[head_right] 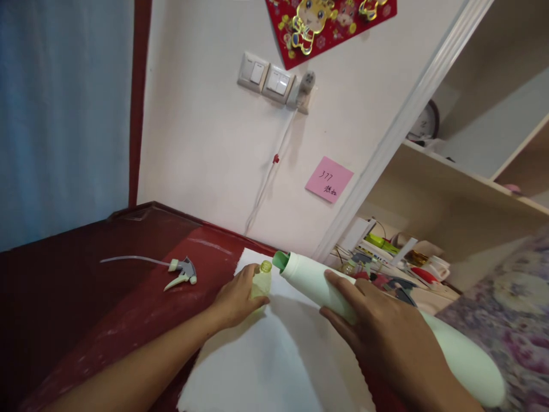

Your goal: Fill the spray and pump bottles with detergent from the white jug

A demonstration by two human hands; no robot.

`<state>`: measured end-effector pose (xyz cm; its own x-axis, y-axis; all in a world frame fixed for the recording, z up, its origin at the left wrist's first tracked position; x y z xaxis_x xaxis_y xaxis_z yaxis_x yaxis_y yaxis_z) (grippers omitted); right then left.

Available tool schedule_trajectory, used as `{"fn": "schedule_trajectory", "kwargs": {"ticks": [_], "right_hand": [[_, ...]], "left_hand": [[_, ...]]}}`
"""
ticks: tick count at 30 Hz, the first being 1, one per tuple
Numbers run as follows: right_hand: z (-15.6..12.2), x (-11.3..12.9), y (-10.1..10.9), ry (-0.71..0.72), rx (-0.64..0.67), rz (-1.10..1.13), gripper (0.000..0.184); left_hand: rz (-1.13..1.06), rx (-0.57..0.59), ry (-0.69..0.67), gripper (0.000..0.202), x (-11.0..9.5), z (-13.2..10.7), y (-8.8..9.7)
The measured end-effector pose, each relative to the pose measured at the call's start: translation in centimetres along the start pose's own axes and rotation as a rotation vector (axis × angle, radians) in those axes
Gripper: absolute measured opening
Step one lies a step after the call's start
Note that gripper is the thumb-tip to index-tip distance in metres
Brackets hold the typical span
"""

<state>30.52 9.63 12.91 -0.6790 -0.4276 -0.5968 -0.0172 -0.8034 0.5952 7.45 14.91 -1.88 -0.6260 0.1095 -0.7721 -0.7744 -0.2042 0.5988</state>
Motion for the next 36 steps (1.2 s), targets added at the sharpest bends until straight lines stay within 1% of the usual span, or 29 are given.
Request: {"fn": "schedule_trajectory", "kwargs": {"ticks": [6,11,15,27,36], "right_hand": [[0.4,0.5,-0.1,0.049,-0.019,-0.034,0.055],[0.6,0.5,-0.5,0.064,-0.010,-0.067,0.044],[0.6,0.5,-0.6,0.066,-0.007,-0.082,0.041],[0.8,0.6,-0.9,0.071,0.016,-0.108,0.040],[1.2,0.8,-0.6,0.111,-0.013,-0.113,0.041]], "left_hand": [[0.005,-0.003,0.001,0.061,-0.1,-0.1,0.0],[0.001,0.000,0.004,0.060,0.0,-0.1,0.0],[-0.002,0.009,0.002,0.060,0.0,0.0,0.0],[-0.002,0.014,0.003,0.062,-0.1,0.0,0.0],[0.001,0.010,-0.004,0.061,0.0,0.0,0.0]]}}
Point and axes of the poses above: each hand's wrist, its own z-axis towards the middle knuckle, its own y-axis out of the back of the hand, x = y × z, the point moved 5 cm from there along z, towards the middle knuckle, and after that the axes turned 3 degrees about -z, right-handed, at the moved point
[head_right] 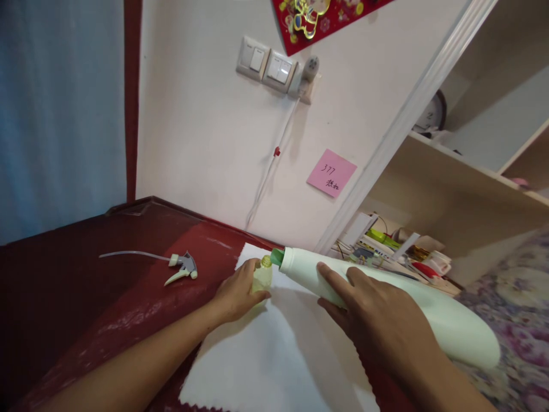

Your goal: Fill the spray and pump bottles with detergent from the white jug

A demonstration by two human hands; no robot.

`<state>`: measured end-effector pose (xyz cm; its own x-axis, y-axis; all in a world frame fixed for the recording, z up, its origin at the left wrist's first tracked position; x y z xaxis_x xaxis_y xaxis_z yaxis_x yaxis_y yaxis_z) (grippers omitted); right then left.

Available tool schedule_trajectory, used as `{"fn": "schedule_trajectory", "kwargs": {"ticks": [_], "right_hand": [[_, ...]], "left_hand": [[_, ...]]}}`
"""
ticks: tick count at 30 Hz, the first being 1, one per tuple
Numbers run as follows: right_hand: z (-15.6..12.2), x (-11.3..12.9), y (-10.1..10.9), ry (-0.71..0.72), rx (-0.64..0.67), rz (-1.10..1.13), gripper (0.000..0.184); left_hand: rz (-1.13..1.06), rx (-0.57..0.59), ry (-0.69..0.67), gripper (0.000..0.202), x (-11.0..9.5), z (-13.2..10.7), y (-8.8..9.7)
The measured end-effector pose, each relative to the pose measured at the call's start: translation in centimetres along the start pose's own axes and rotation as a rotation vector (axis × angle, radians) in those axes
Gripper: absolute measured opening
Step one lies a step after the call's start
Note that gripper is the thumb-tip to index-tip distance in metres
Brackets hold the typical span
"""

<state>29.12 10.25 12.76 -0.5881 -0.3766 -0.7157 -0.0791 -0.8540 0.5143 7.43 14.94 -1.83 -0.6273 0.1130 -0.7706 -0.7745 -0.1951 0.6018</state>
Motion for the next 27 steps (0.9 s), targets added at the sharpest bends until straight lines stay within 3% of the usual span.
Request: {"fn": "schedule_trajectory", "kwargs": {"ticks": [27], "right_hand": [[-0.04,-0.16,-0.23,0.021,0.032,-0.045,0.041]], "left_hand": [[-0.005,-0.011,-0.009,0.062,0.08,0.26,-0.21]]}}
Point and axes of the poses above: each hand's wrist, its own z-axis towards the middle knuckle, its own y-axis out of the back of the hand, x = y × z, the point moved 5 cm from there along z, towards the middle knuckle, and after that the axes turned 3 degrees about -z, right-handed, at the moved point
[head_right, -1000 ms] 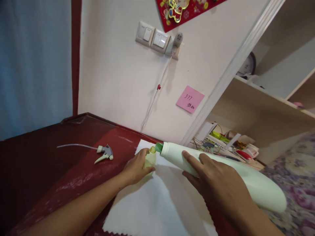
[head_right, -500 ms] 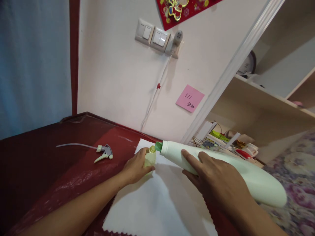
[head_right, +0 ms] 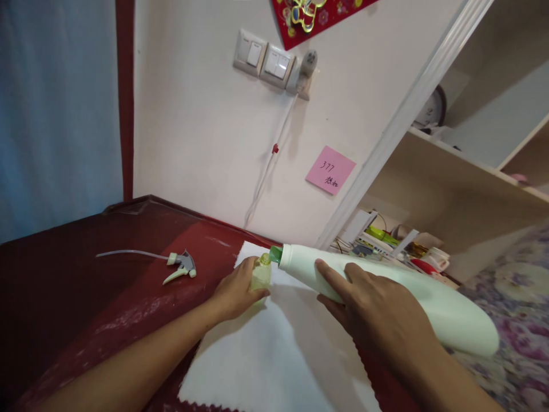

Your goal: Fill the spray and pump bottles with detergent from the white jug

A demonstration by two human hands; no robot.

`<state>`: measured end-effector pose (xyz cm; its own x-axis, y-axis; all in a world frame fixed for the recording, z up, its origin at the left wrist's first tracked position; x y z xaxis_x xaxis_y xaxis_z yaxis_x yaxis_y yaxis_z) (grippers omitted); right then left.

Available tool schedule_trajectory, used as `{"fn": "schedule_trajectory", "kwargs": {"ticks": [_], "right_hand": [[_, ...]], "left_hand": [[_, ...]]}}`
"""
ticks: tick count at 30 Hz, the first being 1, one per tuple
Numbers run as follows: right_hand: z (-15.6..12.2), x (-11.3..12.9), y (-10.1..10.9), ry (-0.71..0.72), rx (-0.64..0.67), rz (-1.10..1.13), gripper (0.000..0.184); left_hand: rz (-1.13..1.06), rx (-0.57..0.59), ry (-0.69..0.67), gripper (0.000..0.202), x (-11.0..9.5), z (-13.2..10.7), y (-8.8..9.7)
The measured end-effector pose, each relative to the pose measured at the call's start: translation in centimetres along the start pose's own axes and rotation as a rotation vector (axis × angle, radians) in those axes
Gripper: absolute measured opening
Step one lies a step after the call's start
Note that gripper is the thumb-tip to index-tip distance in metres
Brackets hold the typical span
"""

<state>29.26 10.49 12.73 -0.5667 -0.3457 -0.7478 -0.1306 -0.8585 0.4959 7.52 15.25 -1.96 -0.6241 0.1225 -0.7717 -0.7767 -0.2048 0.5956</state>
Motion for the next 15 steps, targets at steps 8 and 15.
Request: {"fn": "schedule_trajectory", "kwargs": {"ticks": [8,15], "right_hand": [[-0.19,-0.03,-0.23,0.013,-0.005,-0.009,0.041],[-0.12,-0.03,-0.13,0.020,-0.001,-0.010,0.039]], "left_hand": [[0.004,0.004,-0.002,0.060,0.00,-0.03,0.05],[0.007,0.005,-0.007,0.060,0.00,0.02,-0.01]]}}
Point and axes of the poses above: each hand's wrist, its own z-axis towards the middle knuckle, its own y-axis out of the back of the hand, x = y × z, the point moved 5 cm from there along z, towards the middle knuckle, and after that the axes turned 3 degrees about -z, right-handed, at the moved point
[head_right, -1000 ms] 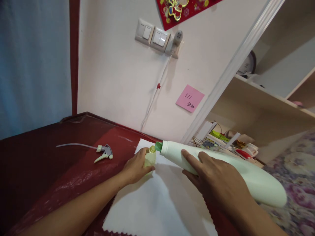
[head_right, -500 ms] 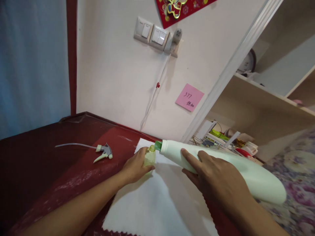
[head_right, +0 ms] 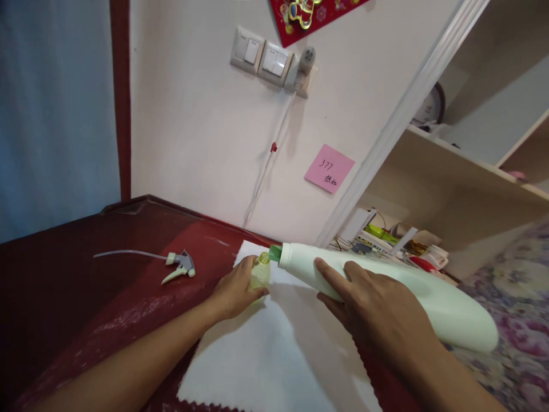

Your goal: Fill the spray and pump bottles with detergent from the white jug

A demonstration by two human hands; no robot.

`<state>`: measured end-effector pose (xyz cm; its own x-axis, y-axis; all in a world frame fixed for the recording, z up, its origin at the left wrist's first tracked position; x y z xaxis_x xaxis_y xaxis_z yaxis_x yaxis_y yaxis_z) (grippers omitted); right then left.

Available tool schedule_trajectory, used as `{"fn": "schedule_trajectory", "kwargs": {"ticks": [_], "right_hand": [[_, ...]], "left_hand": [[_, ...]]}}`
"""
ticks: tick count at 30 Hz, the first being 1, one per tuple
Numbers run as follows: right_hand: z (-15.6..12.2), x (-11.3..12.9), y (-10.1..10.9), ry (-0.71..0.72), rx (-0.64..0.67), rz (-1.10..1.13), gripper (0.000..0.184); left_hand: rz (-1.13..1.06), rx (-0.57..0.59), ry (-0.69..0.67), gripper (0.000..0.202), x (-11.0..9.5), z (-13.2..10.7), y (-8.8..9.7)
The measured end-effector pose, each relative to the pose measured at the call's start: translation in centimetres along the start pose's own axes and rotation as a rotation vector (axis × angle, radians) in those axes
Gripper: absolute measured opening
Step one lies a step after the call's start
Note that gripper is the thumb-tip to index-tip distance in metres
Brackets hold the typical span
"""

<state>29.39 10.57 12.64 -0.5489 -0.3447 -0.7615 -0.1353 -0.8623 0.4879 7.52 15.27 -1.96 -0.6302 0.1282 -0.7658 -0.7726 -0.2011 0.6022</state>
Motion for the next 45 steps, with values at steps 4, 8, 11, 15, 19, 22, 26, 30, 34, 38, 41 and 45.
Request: {"fn": "schedule_trajectory", "kwargs": {"ticks": [4,8,11,15,19,22,26,30,34,38,41,45], "right_hand": [[0.14,0.06,0.26,0.008,-0.013,0.006,0.041],[0.14,0.06,0.28,0.008,-0.021,0.014,0.041],[0.05,0.05,0.16,0.010,-0.021,0.010,0.042],[-0.04,0.05,0.01,0.006,-0.006,-0.001,0.043],[-0.02,0.08,0.06,0.007,0.001,0.000,0.042],[0.06,0.10,0.20,0.006,-0.006,-0.002,0.042],[0.14,0.14,0.30,0.009,-0.013,-0.004,0.042],[0.07,0.15,0.17,0.015,0.000,-0.006,0.042],[0.02,0.12,0.15,0.023,0.007,-0.022,0.042],[0.10,0.13,0.33,0.029,0.000,-0.012,0.040],[0.19,0.17,0.41,0.034,-0.011,-0.015,0.042],[0.22,0.16,0.42,0.039,-0.026,-0.005,0.041]], "left_hand": [[0.009,0.001,0.009,0.061,0.05,-0.02,-0.04],[0.012,0.005,0.007,0.060,-0.02,0.01,0.03],[0.012,0.004,0.003,0.060,-0.08,0.01,0.08],[0.014,0.000,0.003,0.059,0.00,-0.02,0.01],[0.012,-0.002,-0.002,0.059,0.06,-0.01,-0.08],[0.012,-0.001,-0.004,0.060,0.00,-0.02,-0.05],[0.012,0.004,-0.004,0.060,-0.01,-0.04,0.00],[0.015,0.009,-0.003,0.061,0.07,-0.01,-0.04],[0.017,0.009,0.007,0.059,-0.02,-0.07,0.02],[0.013,0.008,0.013,0.059,-0.14,-0.17,0.09],[0.011,0.008,0.010,0.061,-0.16,-0.16,0.11],[0.011,0.009,0.004,0.060,-0.24,-0.12,0.19]]}}
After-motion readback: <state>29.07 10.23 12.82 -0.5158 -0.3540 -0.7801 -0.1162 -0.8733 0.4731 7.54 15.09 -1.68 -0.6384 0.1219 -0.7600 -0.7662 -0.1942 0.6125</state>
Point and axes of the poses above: each hand's wrist, its own z-axis towards the middle knuckle, its own y-axis out of the back of the hand, x = y × z, the point moved 5 cm from there along z, towards the middle knuckle, and after that the axes turned 3 degrees about -z, right-handed, at the moved point
